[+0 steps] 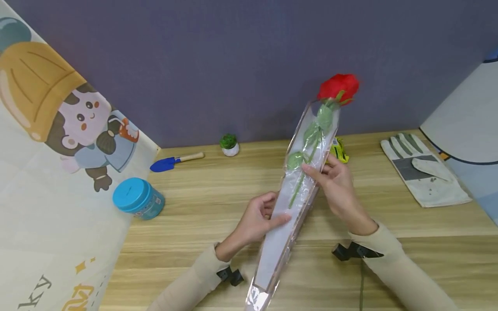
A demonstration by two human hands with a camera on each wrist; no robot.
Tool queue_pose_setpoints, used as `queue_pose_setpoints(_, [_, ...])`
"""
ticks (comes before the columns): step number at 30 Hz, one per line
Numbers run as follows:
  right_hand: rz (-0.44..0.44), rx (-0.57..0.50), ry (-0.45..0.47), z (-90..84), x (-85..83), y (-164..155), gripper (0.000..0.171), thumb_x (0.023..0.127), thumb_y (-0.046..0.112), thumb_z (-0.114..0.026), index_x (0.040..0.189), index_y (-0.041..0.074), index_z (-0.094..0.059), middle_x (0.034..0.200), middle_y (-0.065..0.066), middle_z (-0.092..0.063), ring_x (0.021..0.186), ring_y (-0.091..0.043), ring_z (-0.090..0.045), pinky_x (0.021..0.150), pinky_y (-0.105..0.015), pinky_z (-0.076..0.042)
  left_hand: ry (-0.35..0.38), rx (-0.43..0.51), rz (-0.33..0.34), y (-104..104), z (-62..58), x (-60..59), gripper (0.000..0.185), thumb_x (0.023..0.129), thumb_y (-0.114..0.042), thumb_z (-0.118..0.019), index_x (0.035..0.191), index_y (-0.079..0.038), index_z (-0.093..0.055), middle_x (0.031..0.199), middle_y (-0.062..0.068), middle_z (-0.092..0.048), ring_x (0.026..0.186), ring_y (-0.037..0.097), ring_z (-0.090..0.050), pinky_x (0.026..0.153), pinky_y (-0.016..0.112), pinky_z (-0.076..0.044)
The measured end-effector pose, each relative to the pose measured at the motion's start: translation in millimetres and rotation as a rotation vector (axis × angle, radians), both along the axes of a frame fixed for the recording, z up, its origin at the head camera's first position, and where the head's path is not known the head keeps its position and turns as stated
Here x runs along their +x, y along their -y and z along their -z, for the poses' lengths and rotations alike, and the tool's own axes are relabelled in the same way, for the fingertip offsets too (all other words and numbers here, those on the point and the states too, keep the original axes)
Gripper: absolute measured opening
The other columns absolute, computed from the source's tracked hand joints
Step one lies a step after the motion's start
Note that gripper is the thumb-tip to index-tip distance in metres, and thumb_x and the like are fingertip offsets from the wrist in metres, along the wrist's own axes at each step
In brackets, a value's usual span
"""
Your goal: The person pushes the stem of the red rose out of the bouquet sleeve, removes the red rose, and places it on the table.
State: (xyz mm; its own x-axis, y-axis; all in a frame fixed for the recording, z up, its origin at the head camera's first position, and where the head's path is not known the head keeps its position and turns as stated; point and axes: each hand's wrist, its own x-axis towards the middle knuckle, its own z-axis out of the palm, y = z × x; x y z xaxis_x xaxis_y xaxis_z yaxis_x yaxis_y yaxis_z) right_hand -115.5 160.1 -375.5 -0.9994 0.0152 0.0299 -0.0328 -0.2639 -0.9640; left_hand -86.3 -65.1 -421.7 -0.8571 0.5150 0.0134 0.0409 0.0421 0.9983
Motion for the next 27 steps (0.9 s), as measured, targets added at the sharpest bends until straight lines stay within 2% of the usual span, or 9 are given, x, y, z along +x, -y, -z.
queue_pose_setpoints(4, [-0.005, 0.014, -0.019, 0.1, 0.3, 1.7, 0.042, 0.096, 0.004, -0.073, 0.135, 0.010, -0.060, 0.100, 0.006, -0.082, 0.087, -0.010, -0.078, 0.077, -0.028, -0.066, -0.051, 0.018, 0.007, 1.8, -2.9, -4.0, 0.049, 0.089, 0.002, -0.076, 0.134, 0.005, -0.059, 0.124, 0.030, -0.071, 0.099, 0.010, -0.074, 0.082, 0.025, -0.065])
queue_pose_setpoints(8, [-0.015, 0.046, -0.020, -0.5, 0.3, 3.5, 0.041, 0.095, 0.005, -0.074, 0.133, 0.011, -0.060, 0.100, 0.006, -0.082, 0.088, -0.011, -0.079, 0.077, -0.030, -0.066, -0.109, 0.042, -0.034, 0.8, -9.1, -10.2, 0.047, 0.090, 0.000, -0.075, 0.134, 0.002, -0.059, 0.123, 0.028, -0.072, 0.097, 0.004, -0.071, 0.082, 0.021, -0.063])
queue_pose_setpoints(12, [-0.023, 0.048, -0.011, 0.3, 0.5, 5.7, 0.046, 0.095, 0.004, -0.074, 0.137, 0.010, -0.057, 0.101, 0.006, -0.082, 0.089, -0.012, -0.079, 0.077, -0.031, -0.066, -0.146, 0.061, -0.052, -2.9, -14.0, -16.4, 0.045, 0.094, -0.002, -0.072, 0.137, 0.002, -0.058, 0.123, 0.027, -0.072, 0.098, 0.010, -0.074, 0.082, 0.027, -0.065])
queue_pose_setpoints(15, [-0.021, 0.040, -0.016, 1.3, 0.9, 6.7, 0.051, 0.095, 0.003, -0.074, 0.142, 0.006, -0.054, 0.101, 0.006, -0.082, 0.089, -0.013, -0.079, 0.076, -0.031, -0.066, -0.140, 0.062, -0.059, -5.4, -16.4, -19.0, 0.048, 0.093, -0.001, -0.073, 0.138, 0.002, -0.057, 0.121, 0.029, -0.072, 0.096, 0.015, -0.076, 0.078, 0.031, -0.067])
queue_pose_setpoints(20, [-0.021, 0.049, -0.029, 2.5, 1.7, 6.5, 0.057, 0.094, 0.001, -0.074, 0.146, 0.003, -0.051, 0.103, 0.006, -0.081, 0.088, -0.012, -0.079, 0.077, -0.031, -0.066, -0.107, 0.050, -0.073, -8.0, -17.3, -20.5, 0.052, 0.089, 0.001, -0.075, 0.137, 0.004, -0.058, 0.119, 0.031, -0.072, 0.087, 0.009, -0.074, 0.074, 0.031, -0.067])
queue_pose_setpoints(27, [-0.013, 0.068, -0.014, 4.0, 1.2, 6.6, 0.059, 0.093, 0.002, -0.076, 0.147, 0.003, -0.051, 0.106, 0.010, -0.080, 0.090, -0.009, -0.078, 0.078, -0.027, -0.066, -0.132, 0.041, -0.076, -8.8, -15.7, -22.0, 0.048, 0.087, 0.003, -0.076, 0.132, 0.005, -0.060, 0.116, 0.030, -0.073, 0.086, 0.013, -0.075, 0.073, 0.029, -0.066])
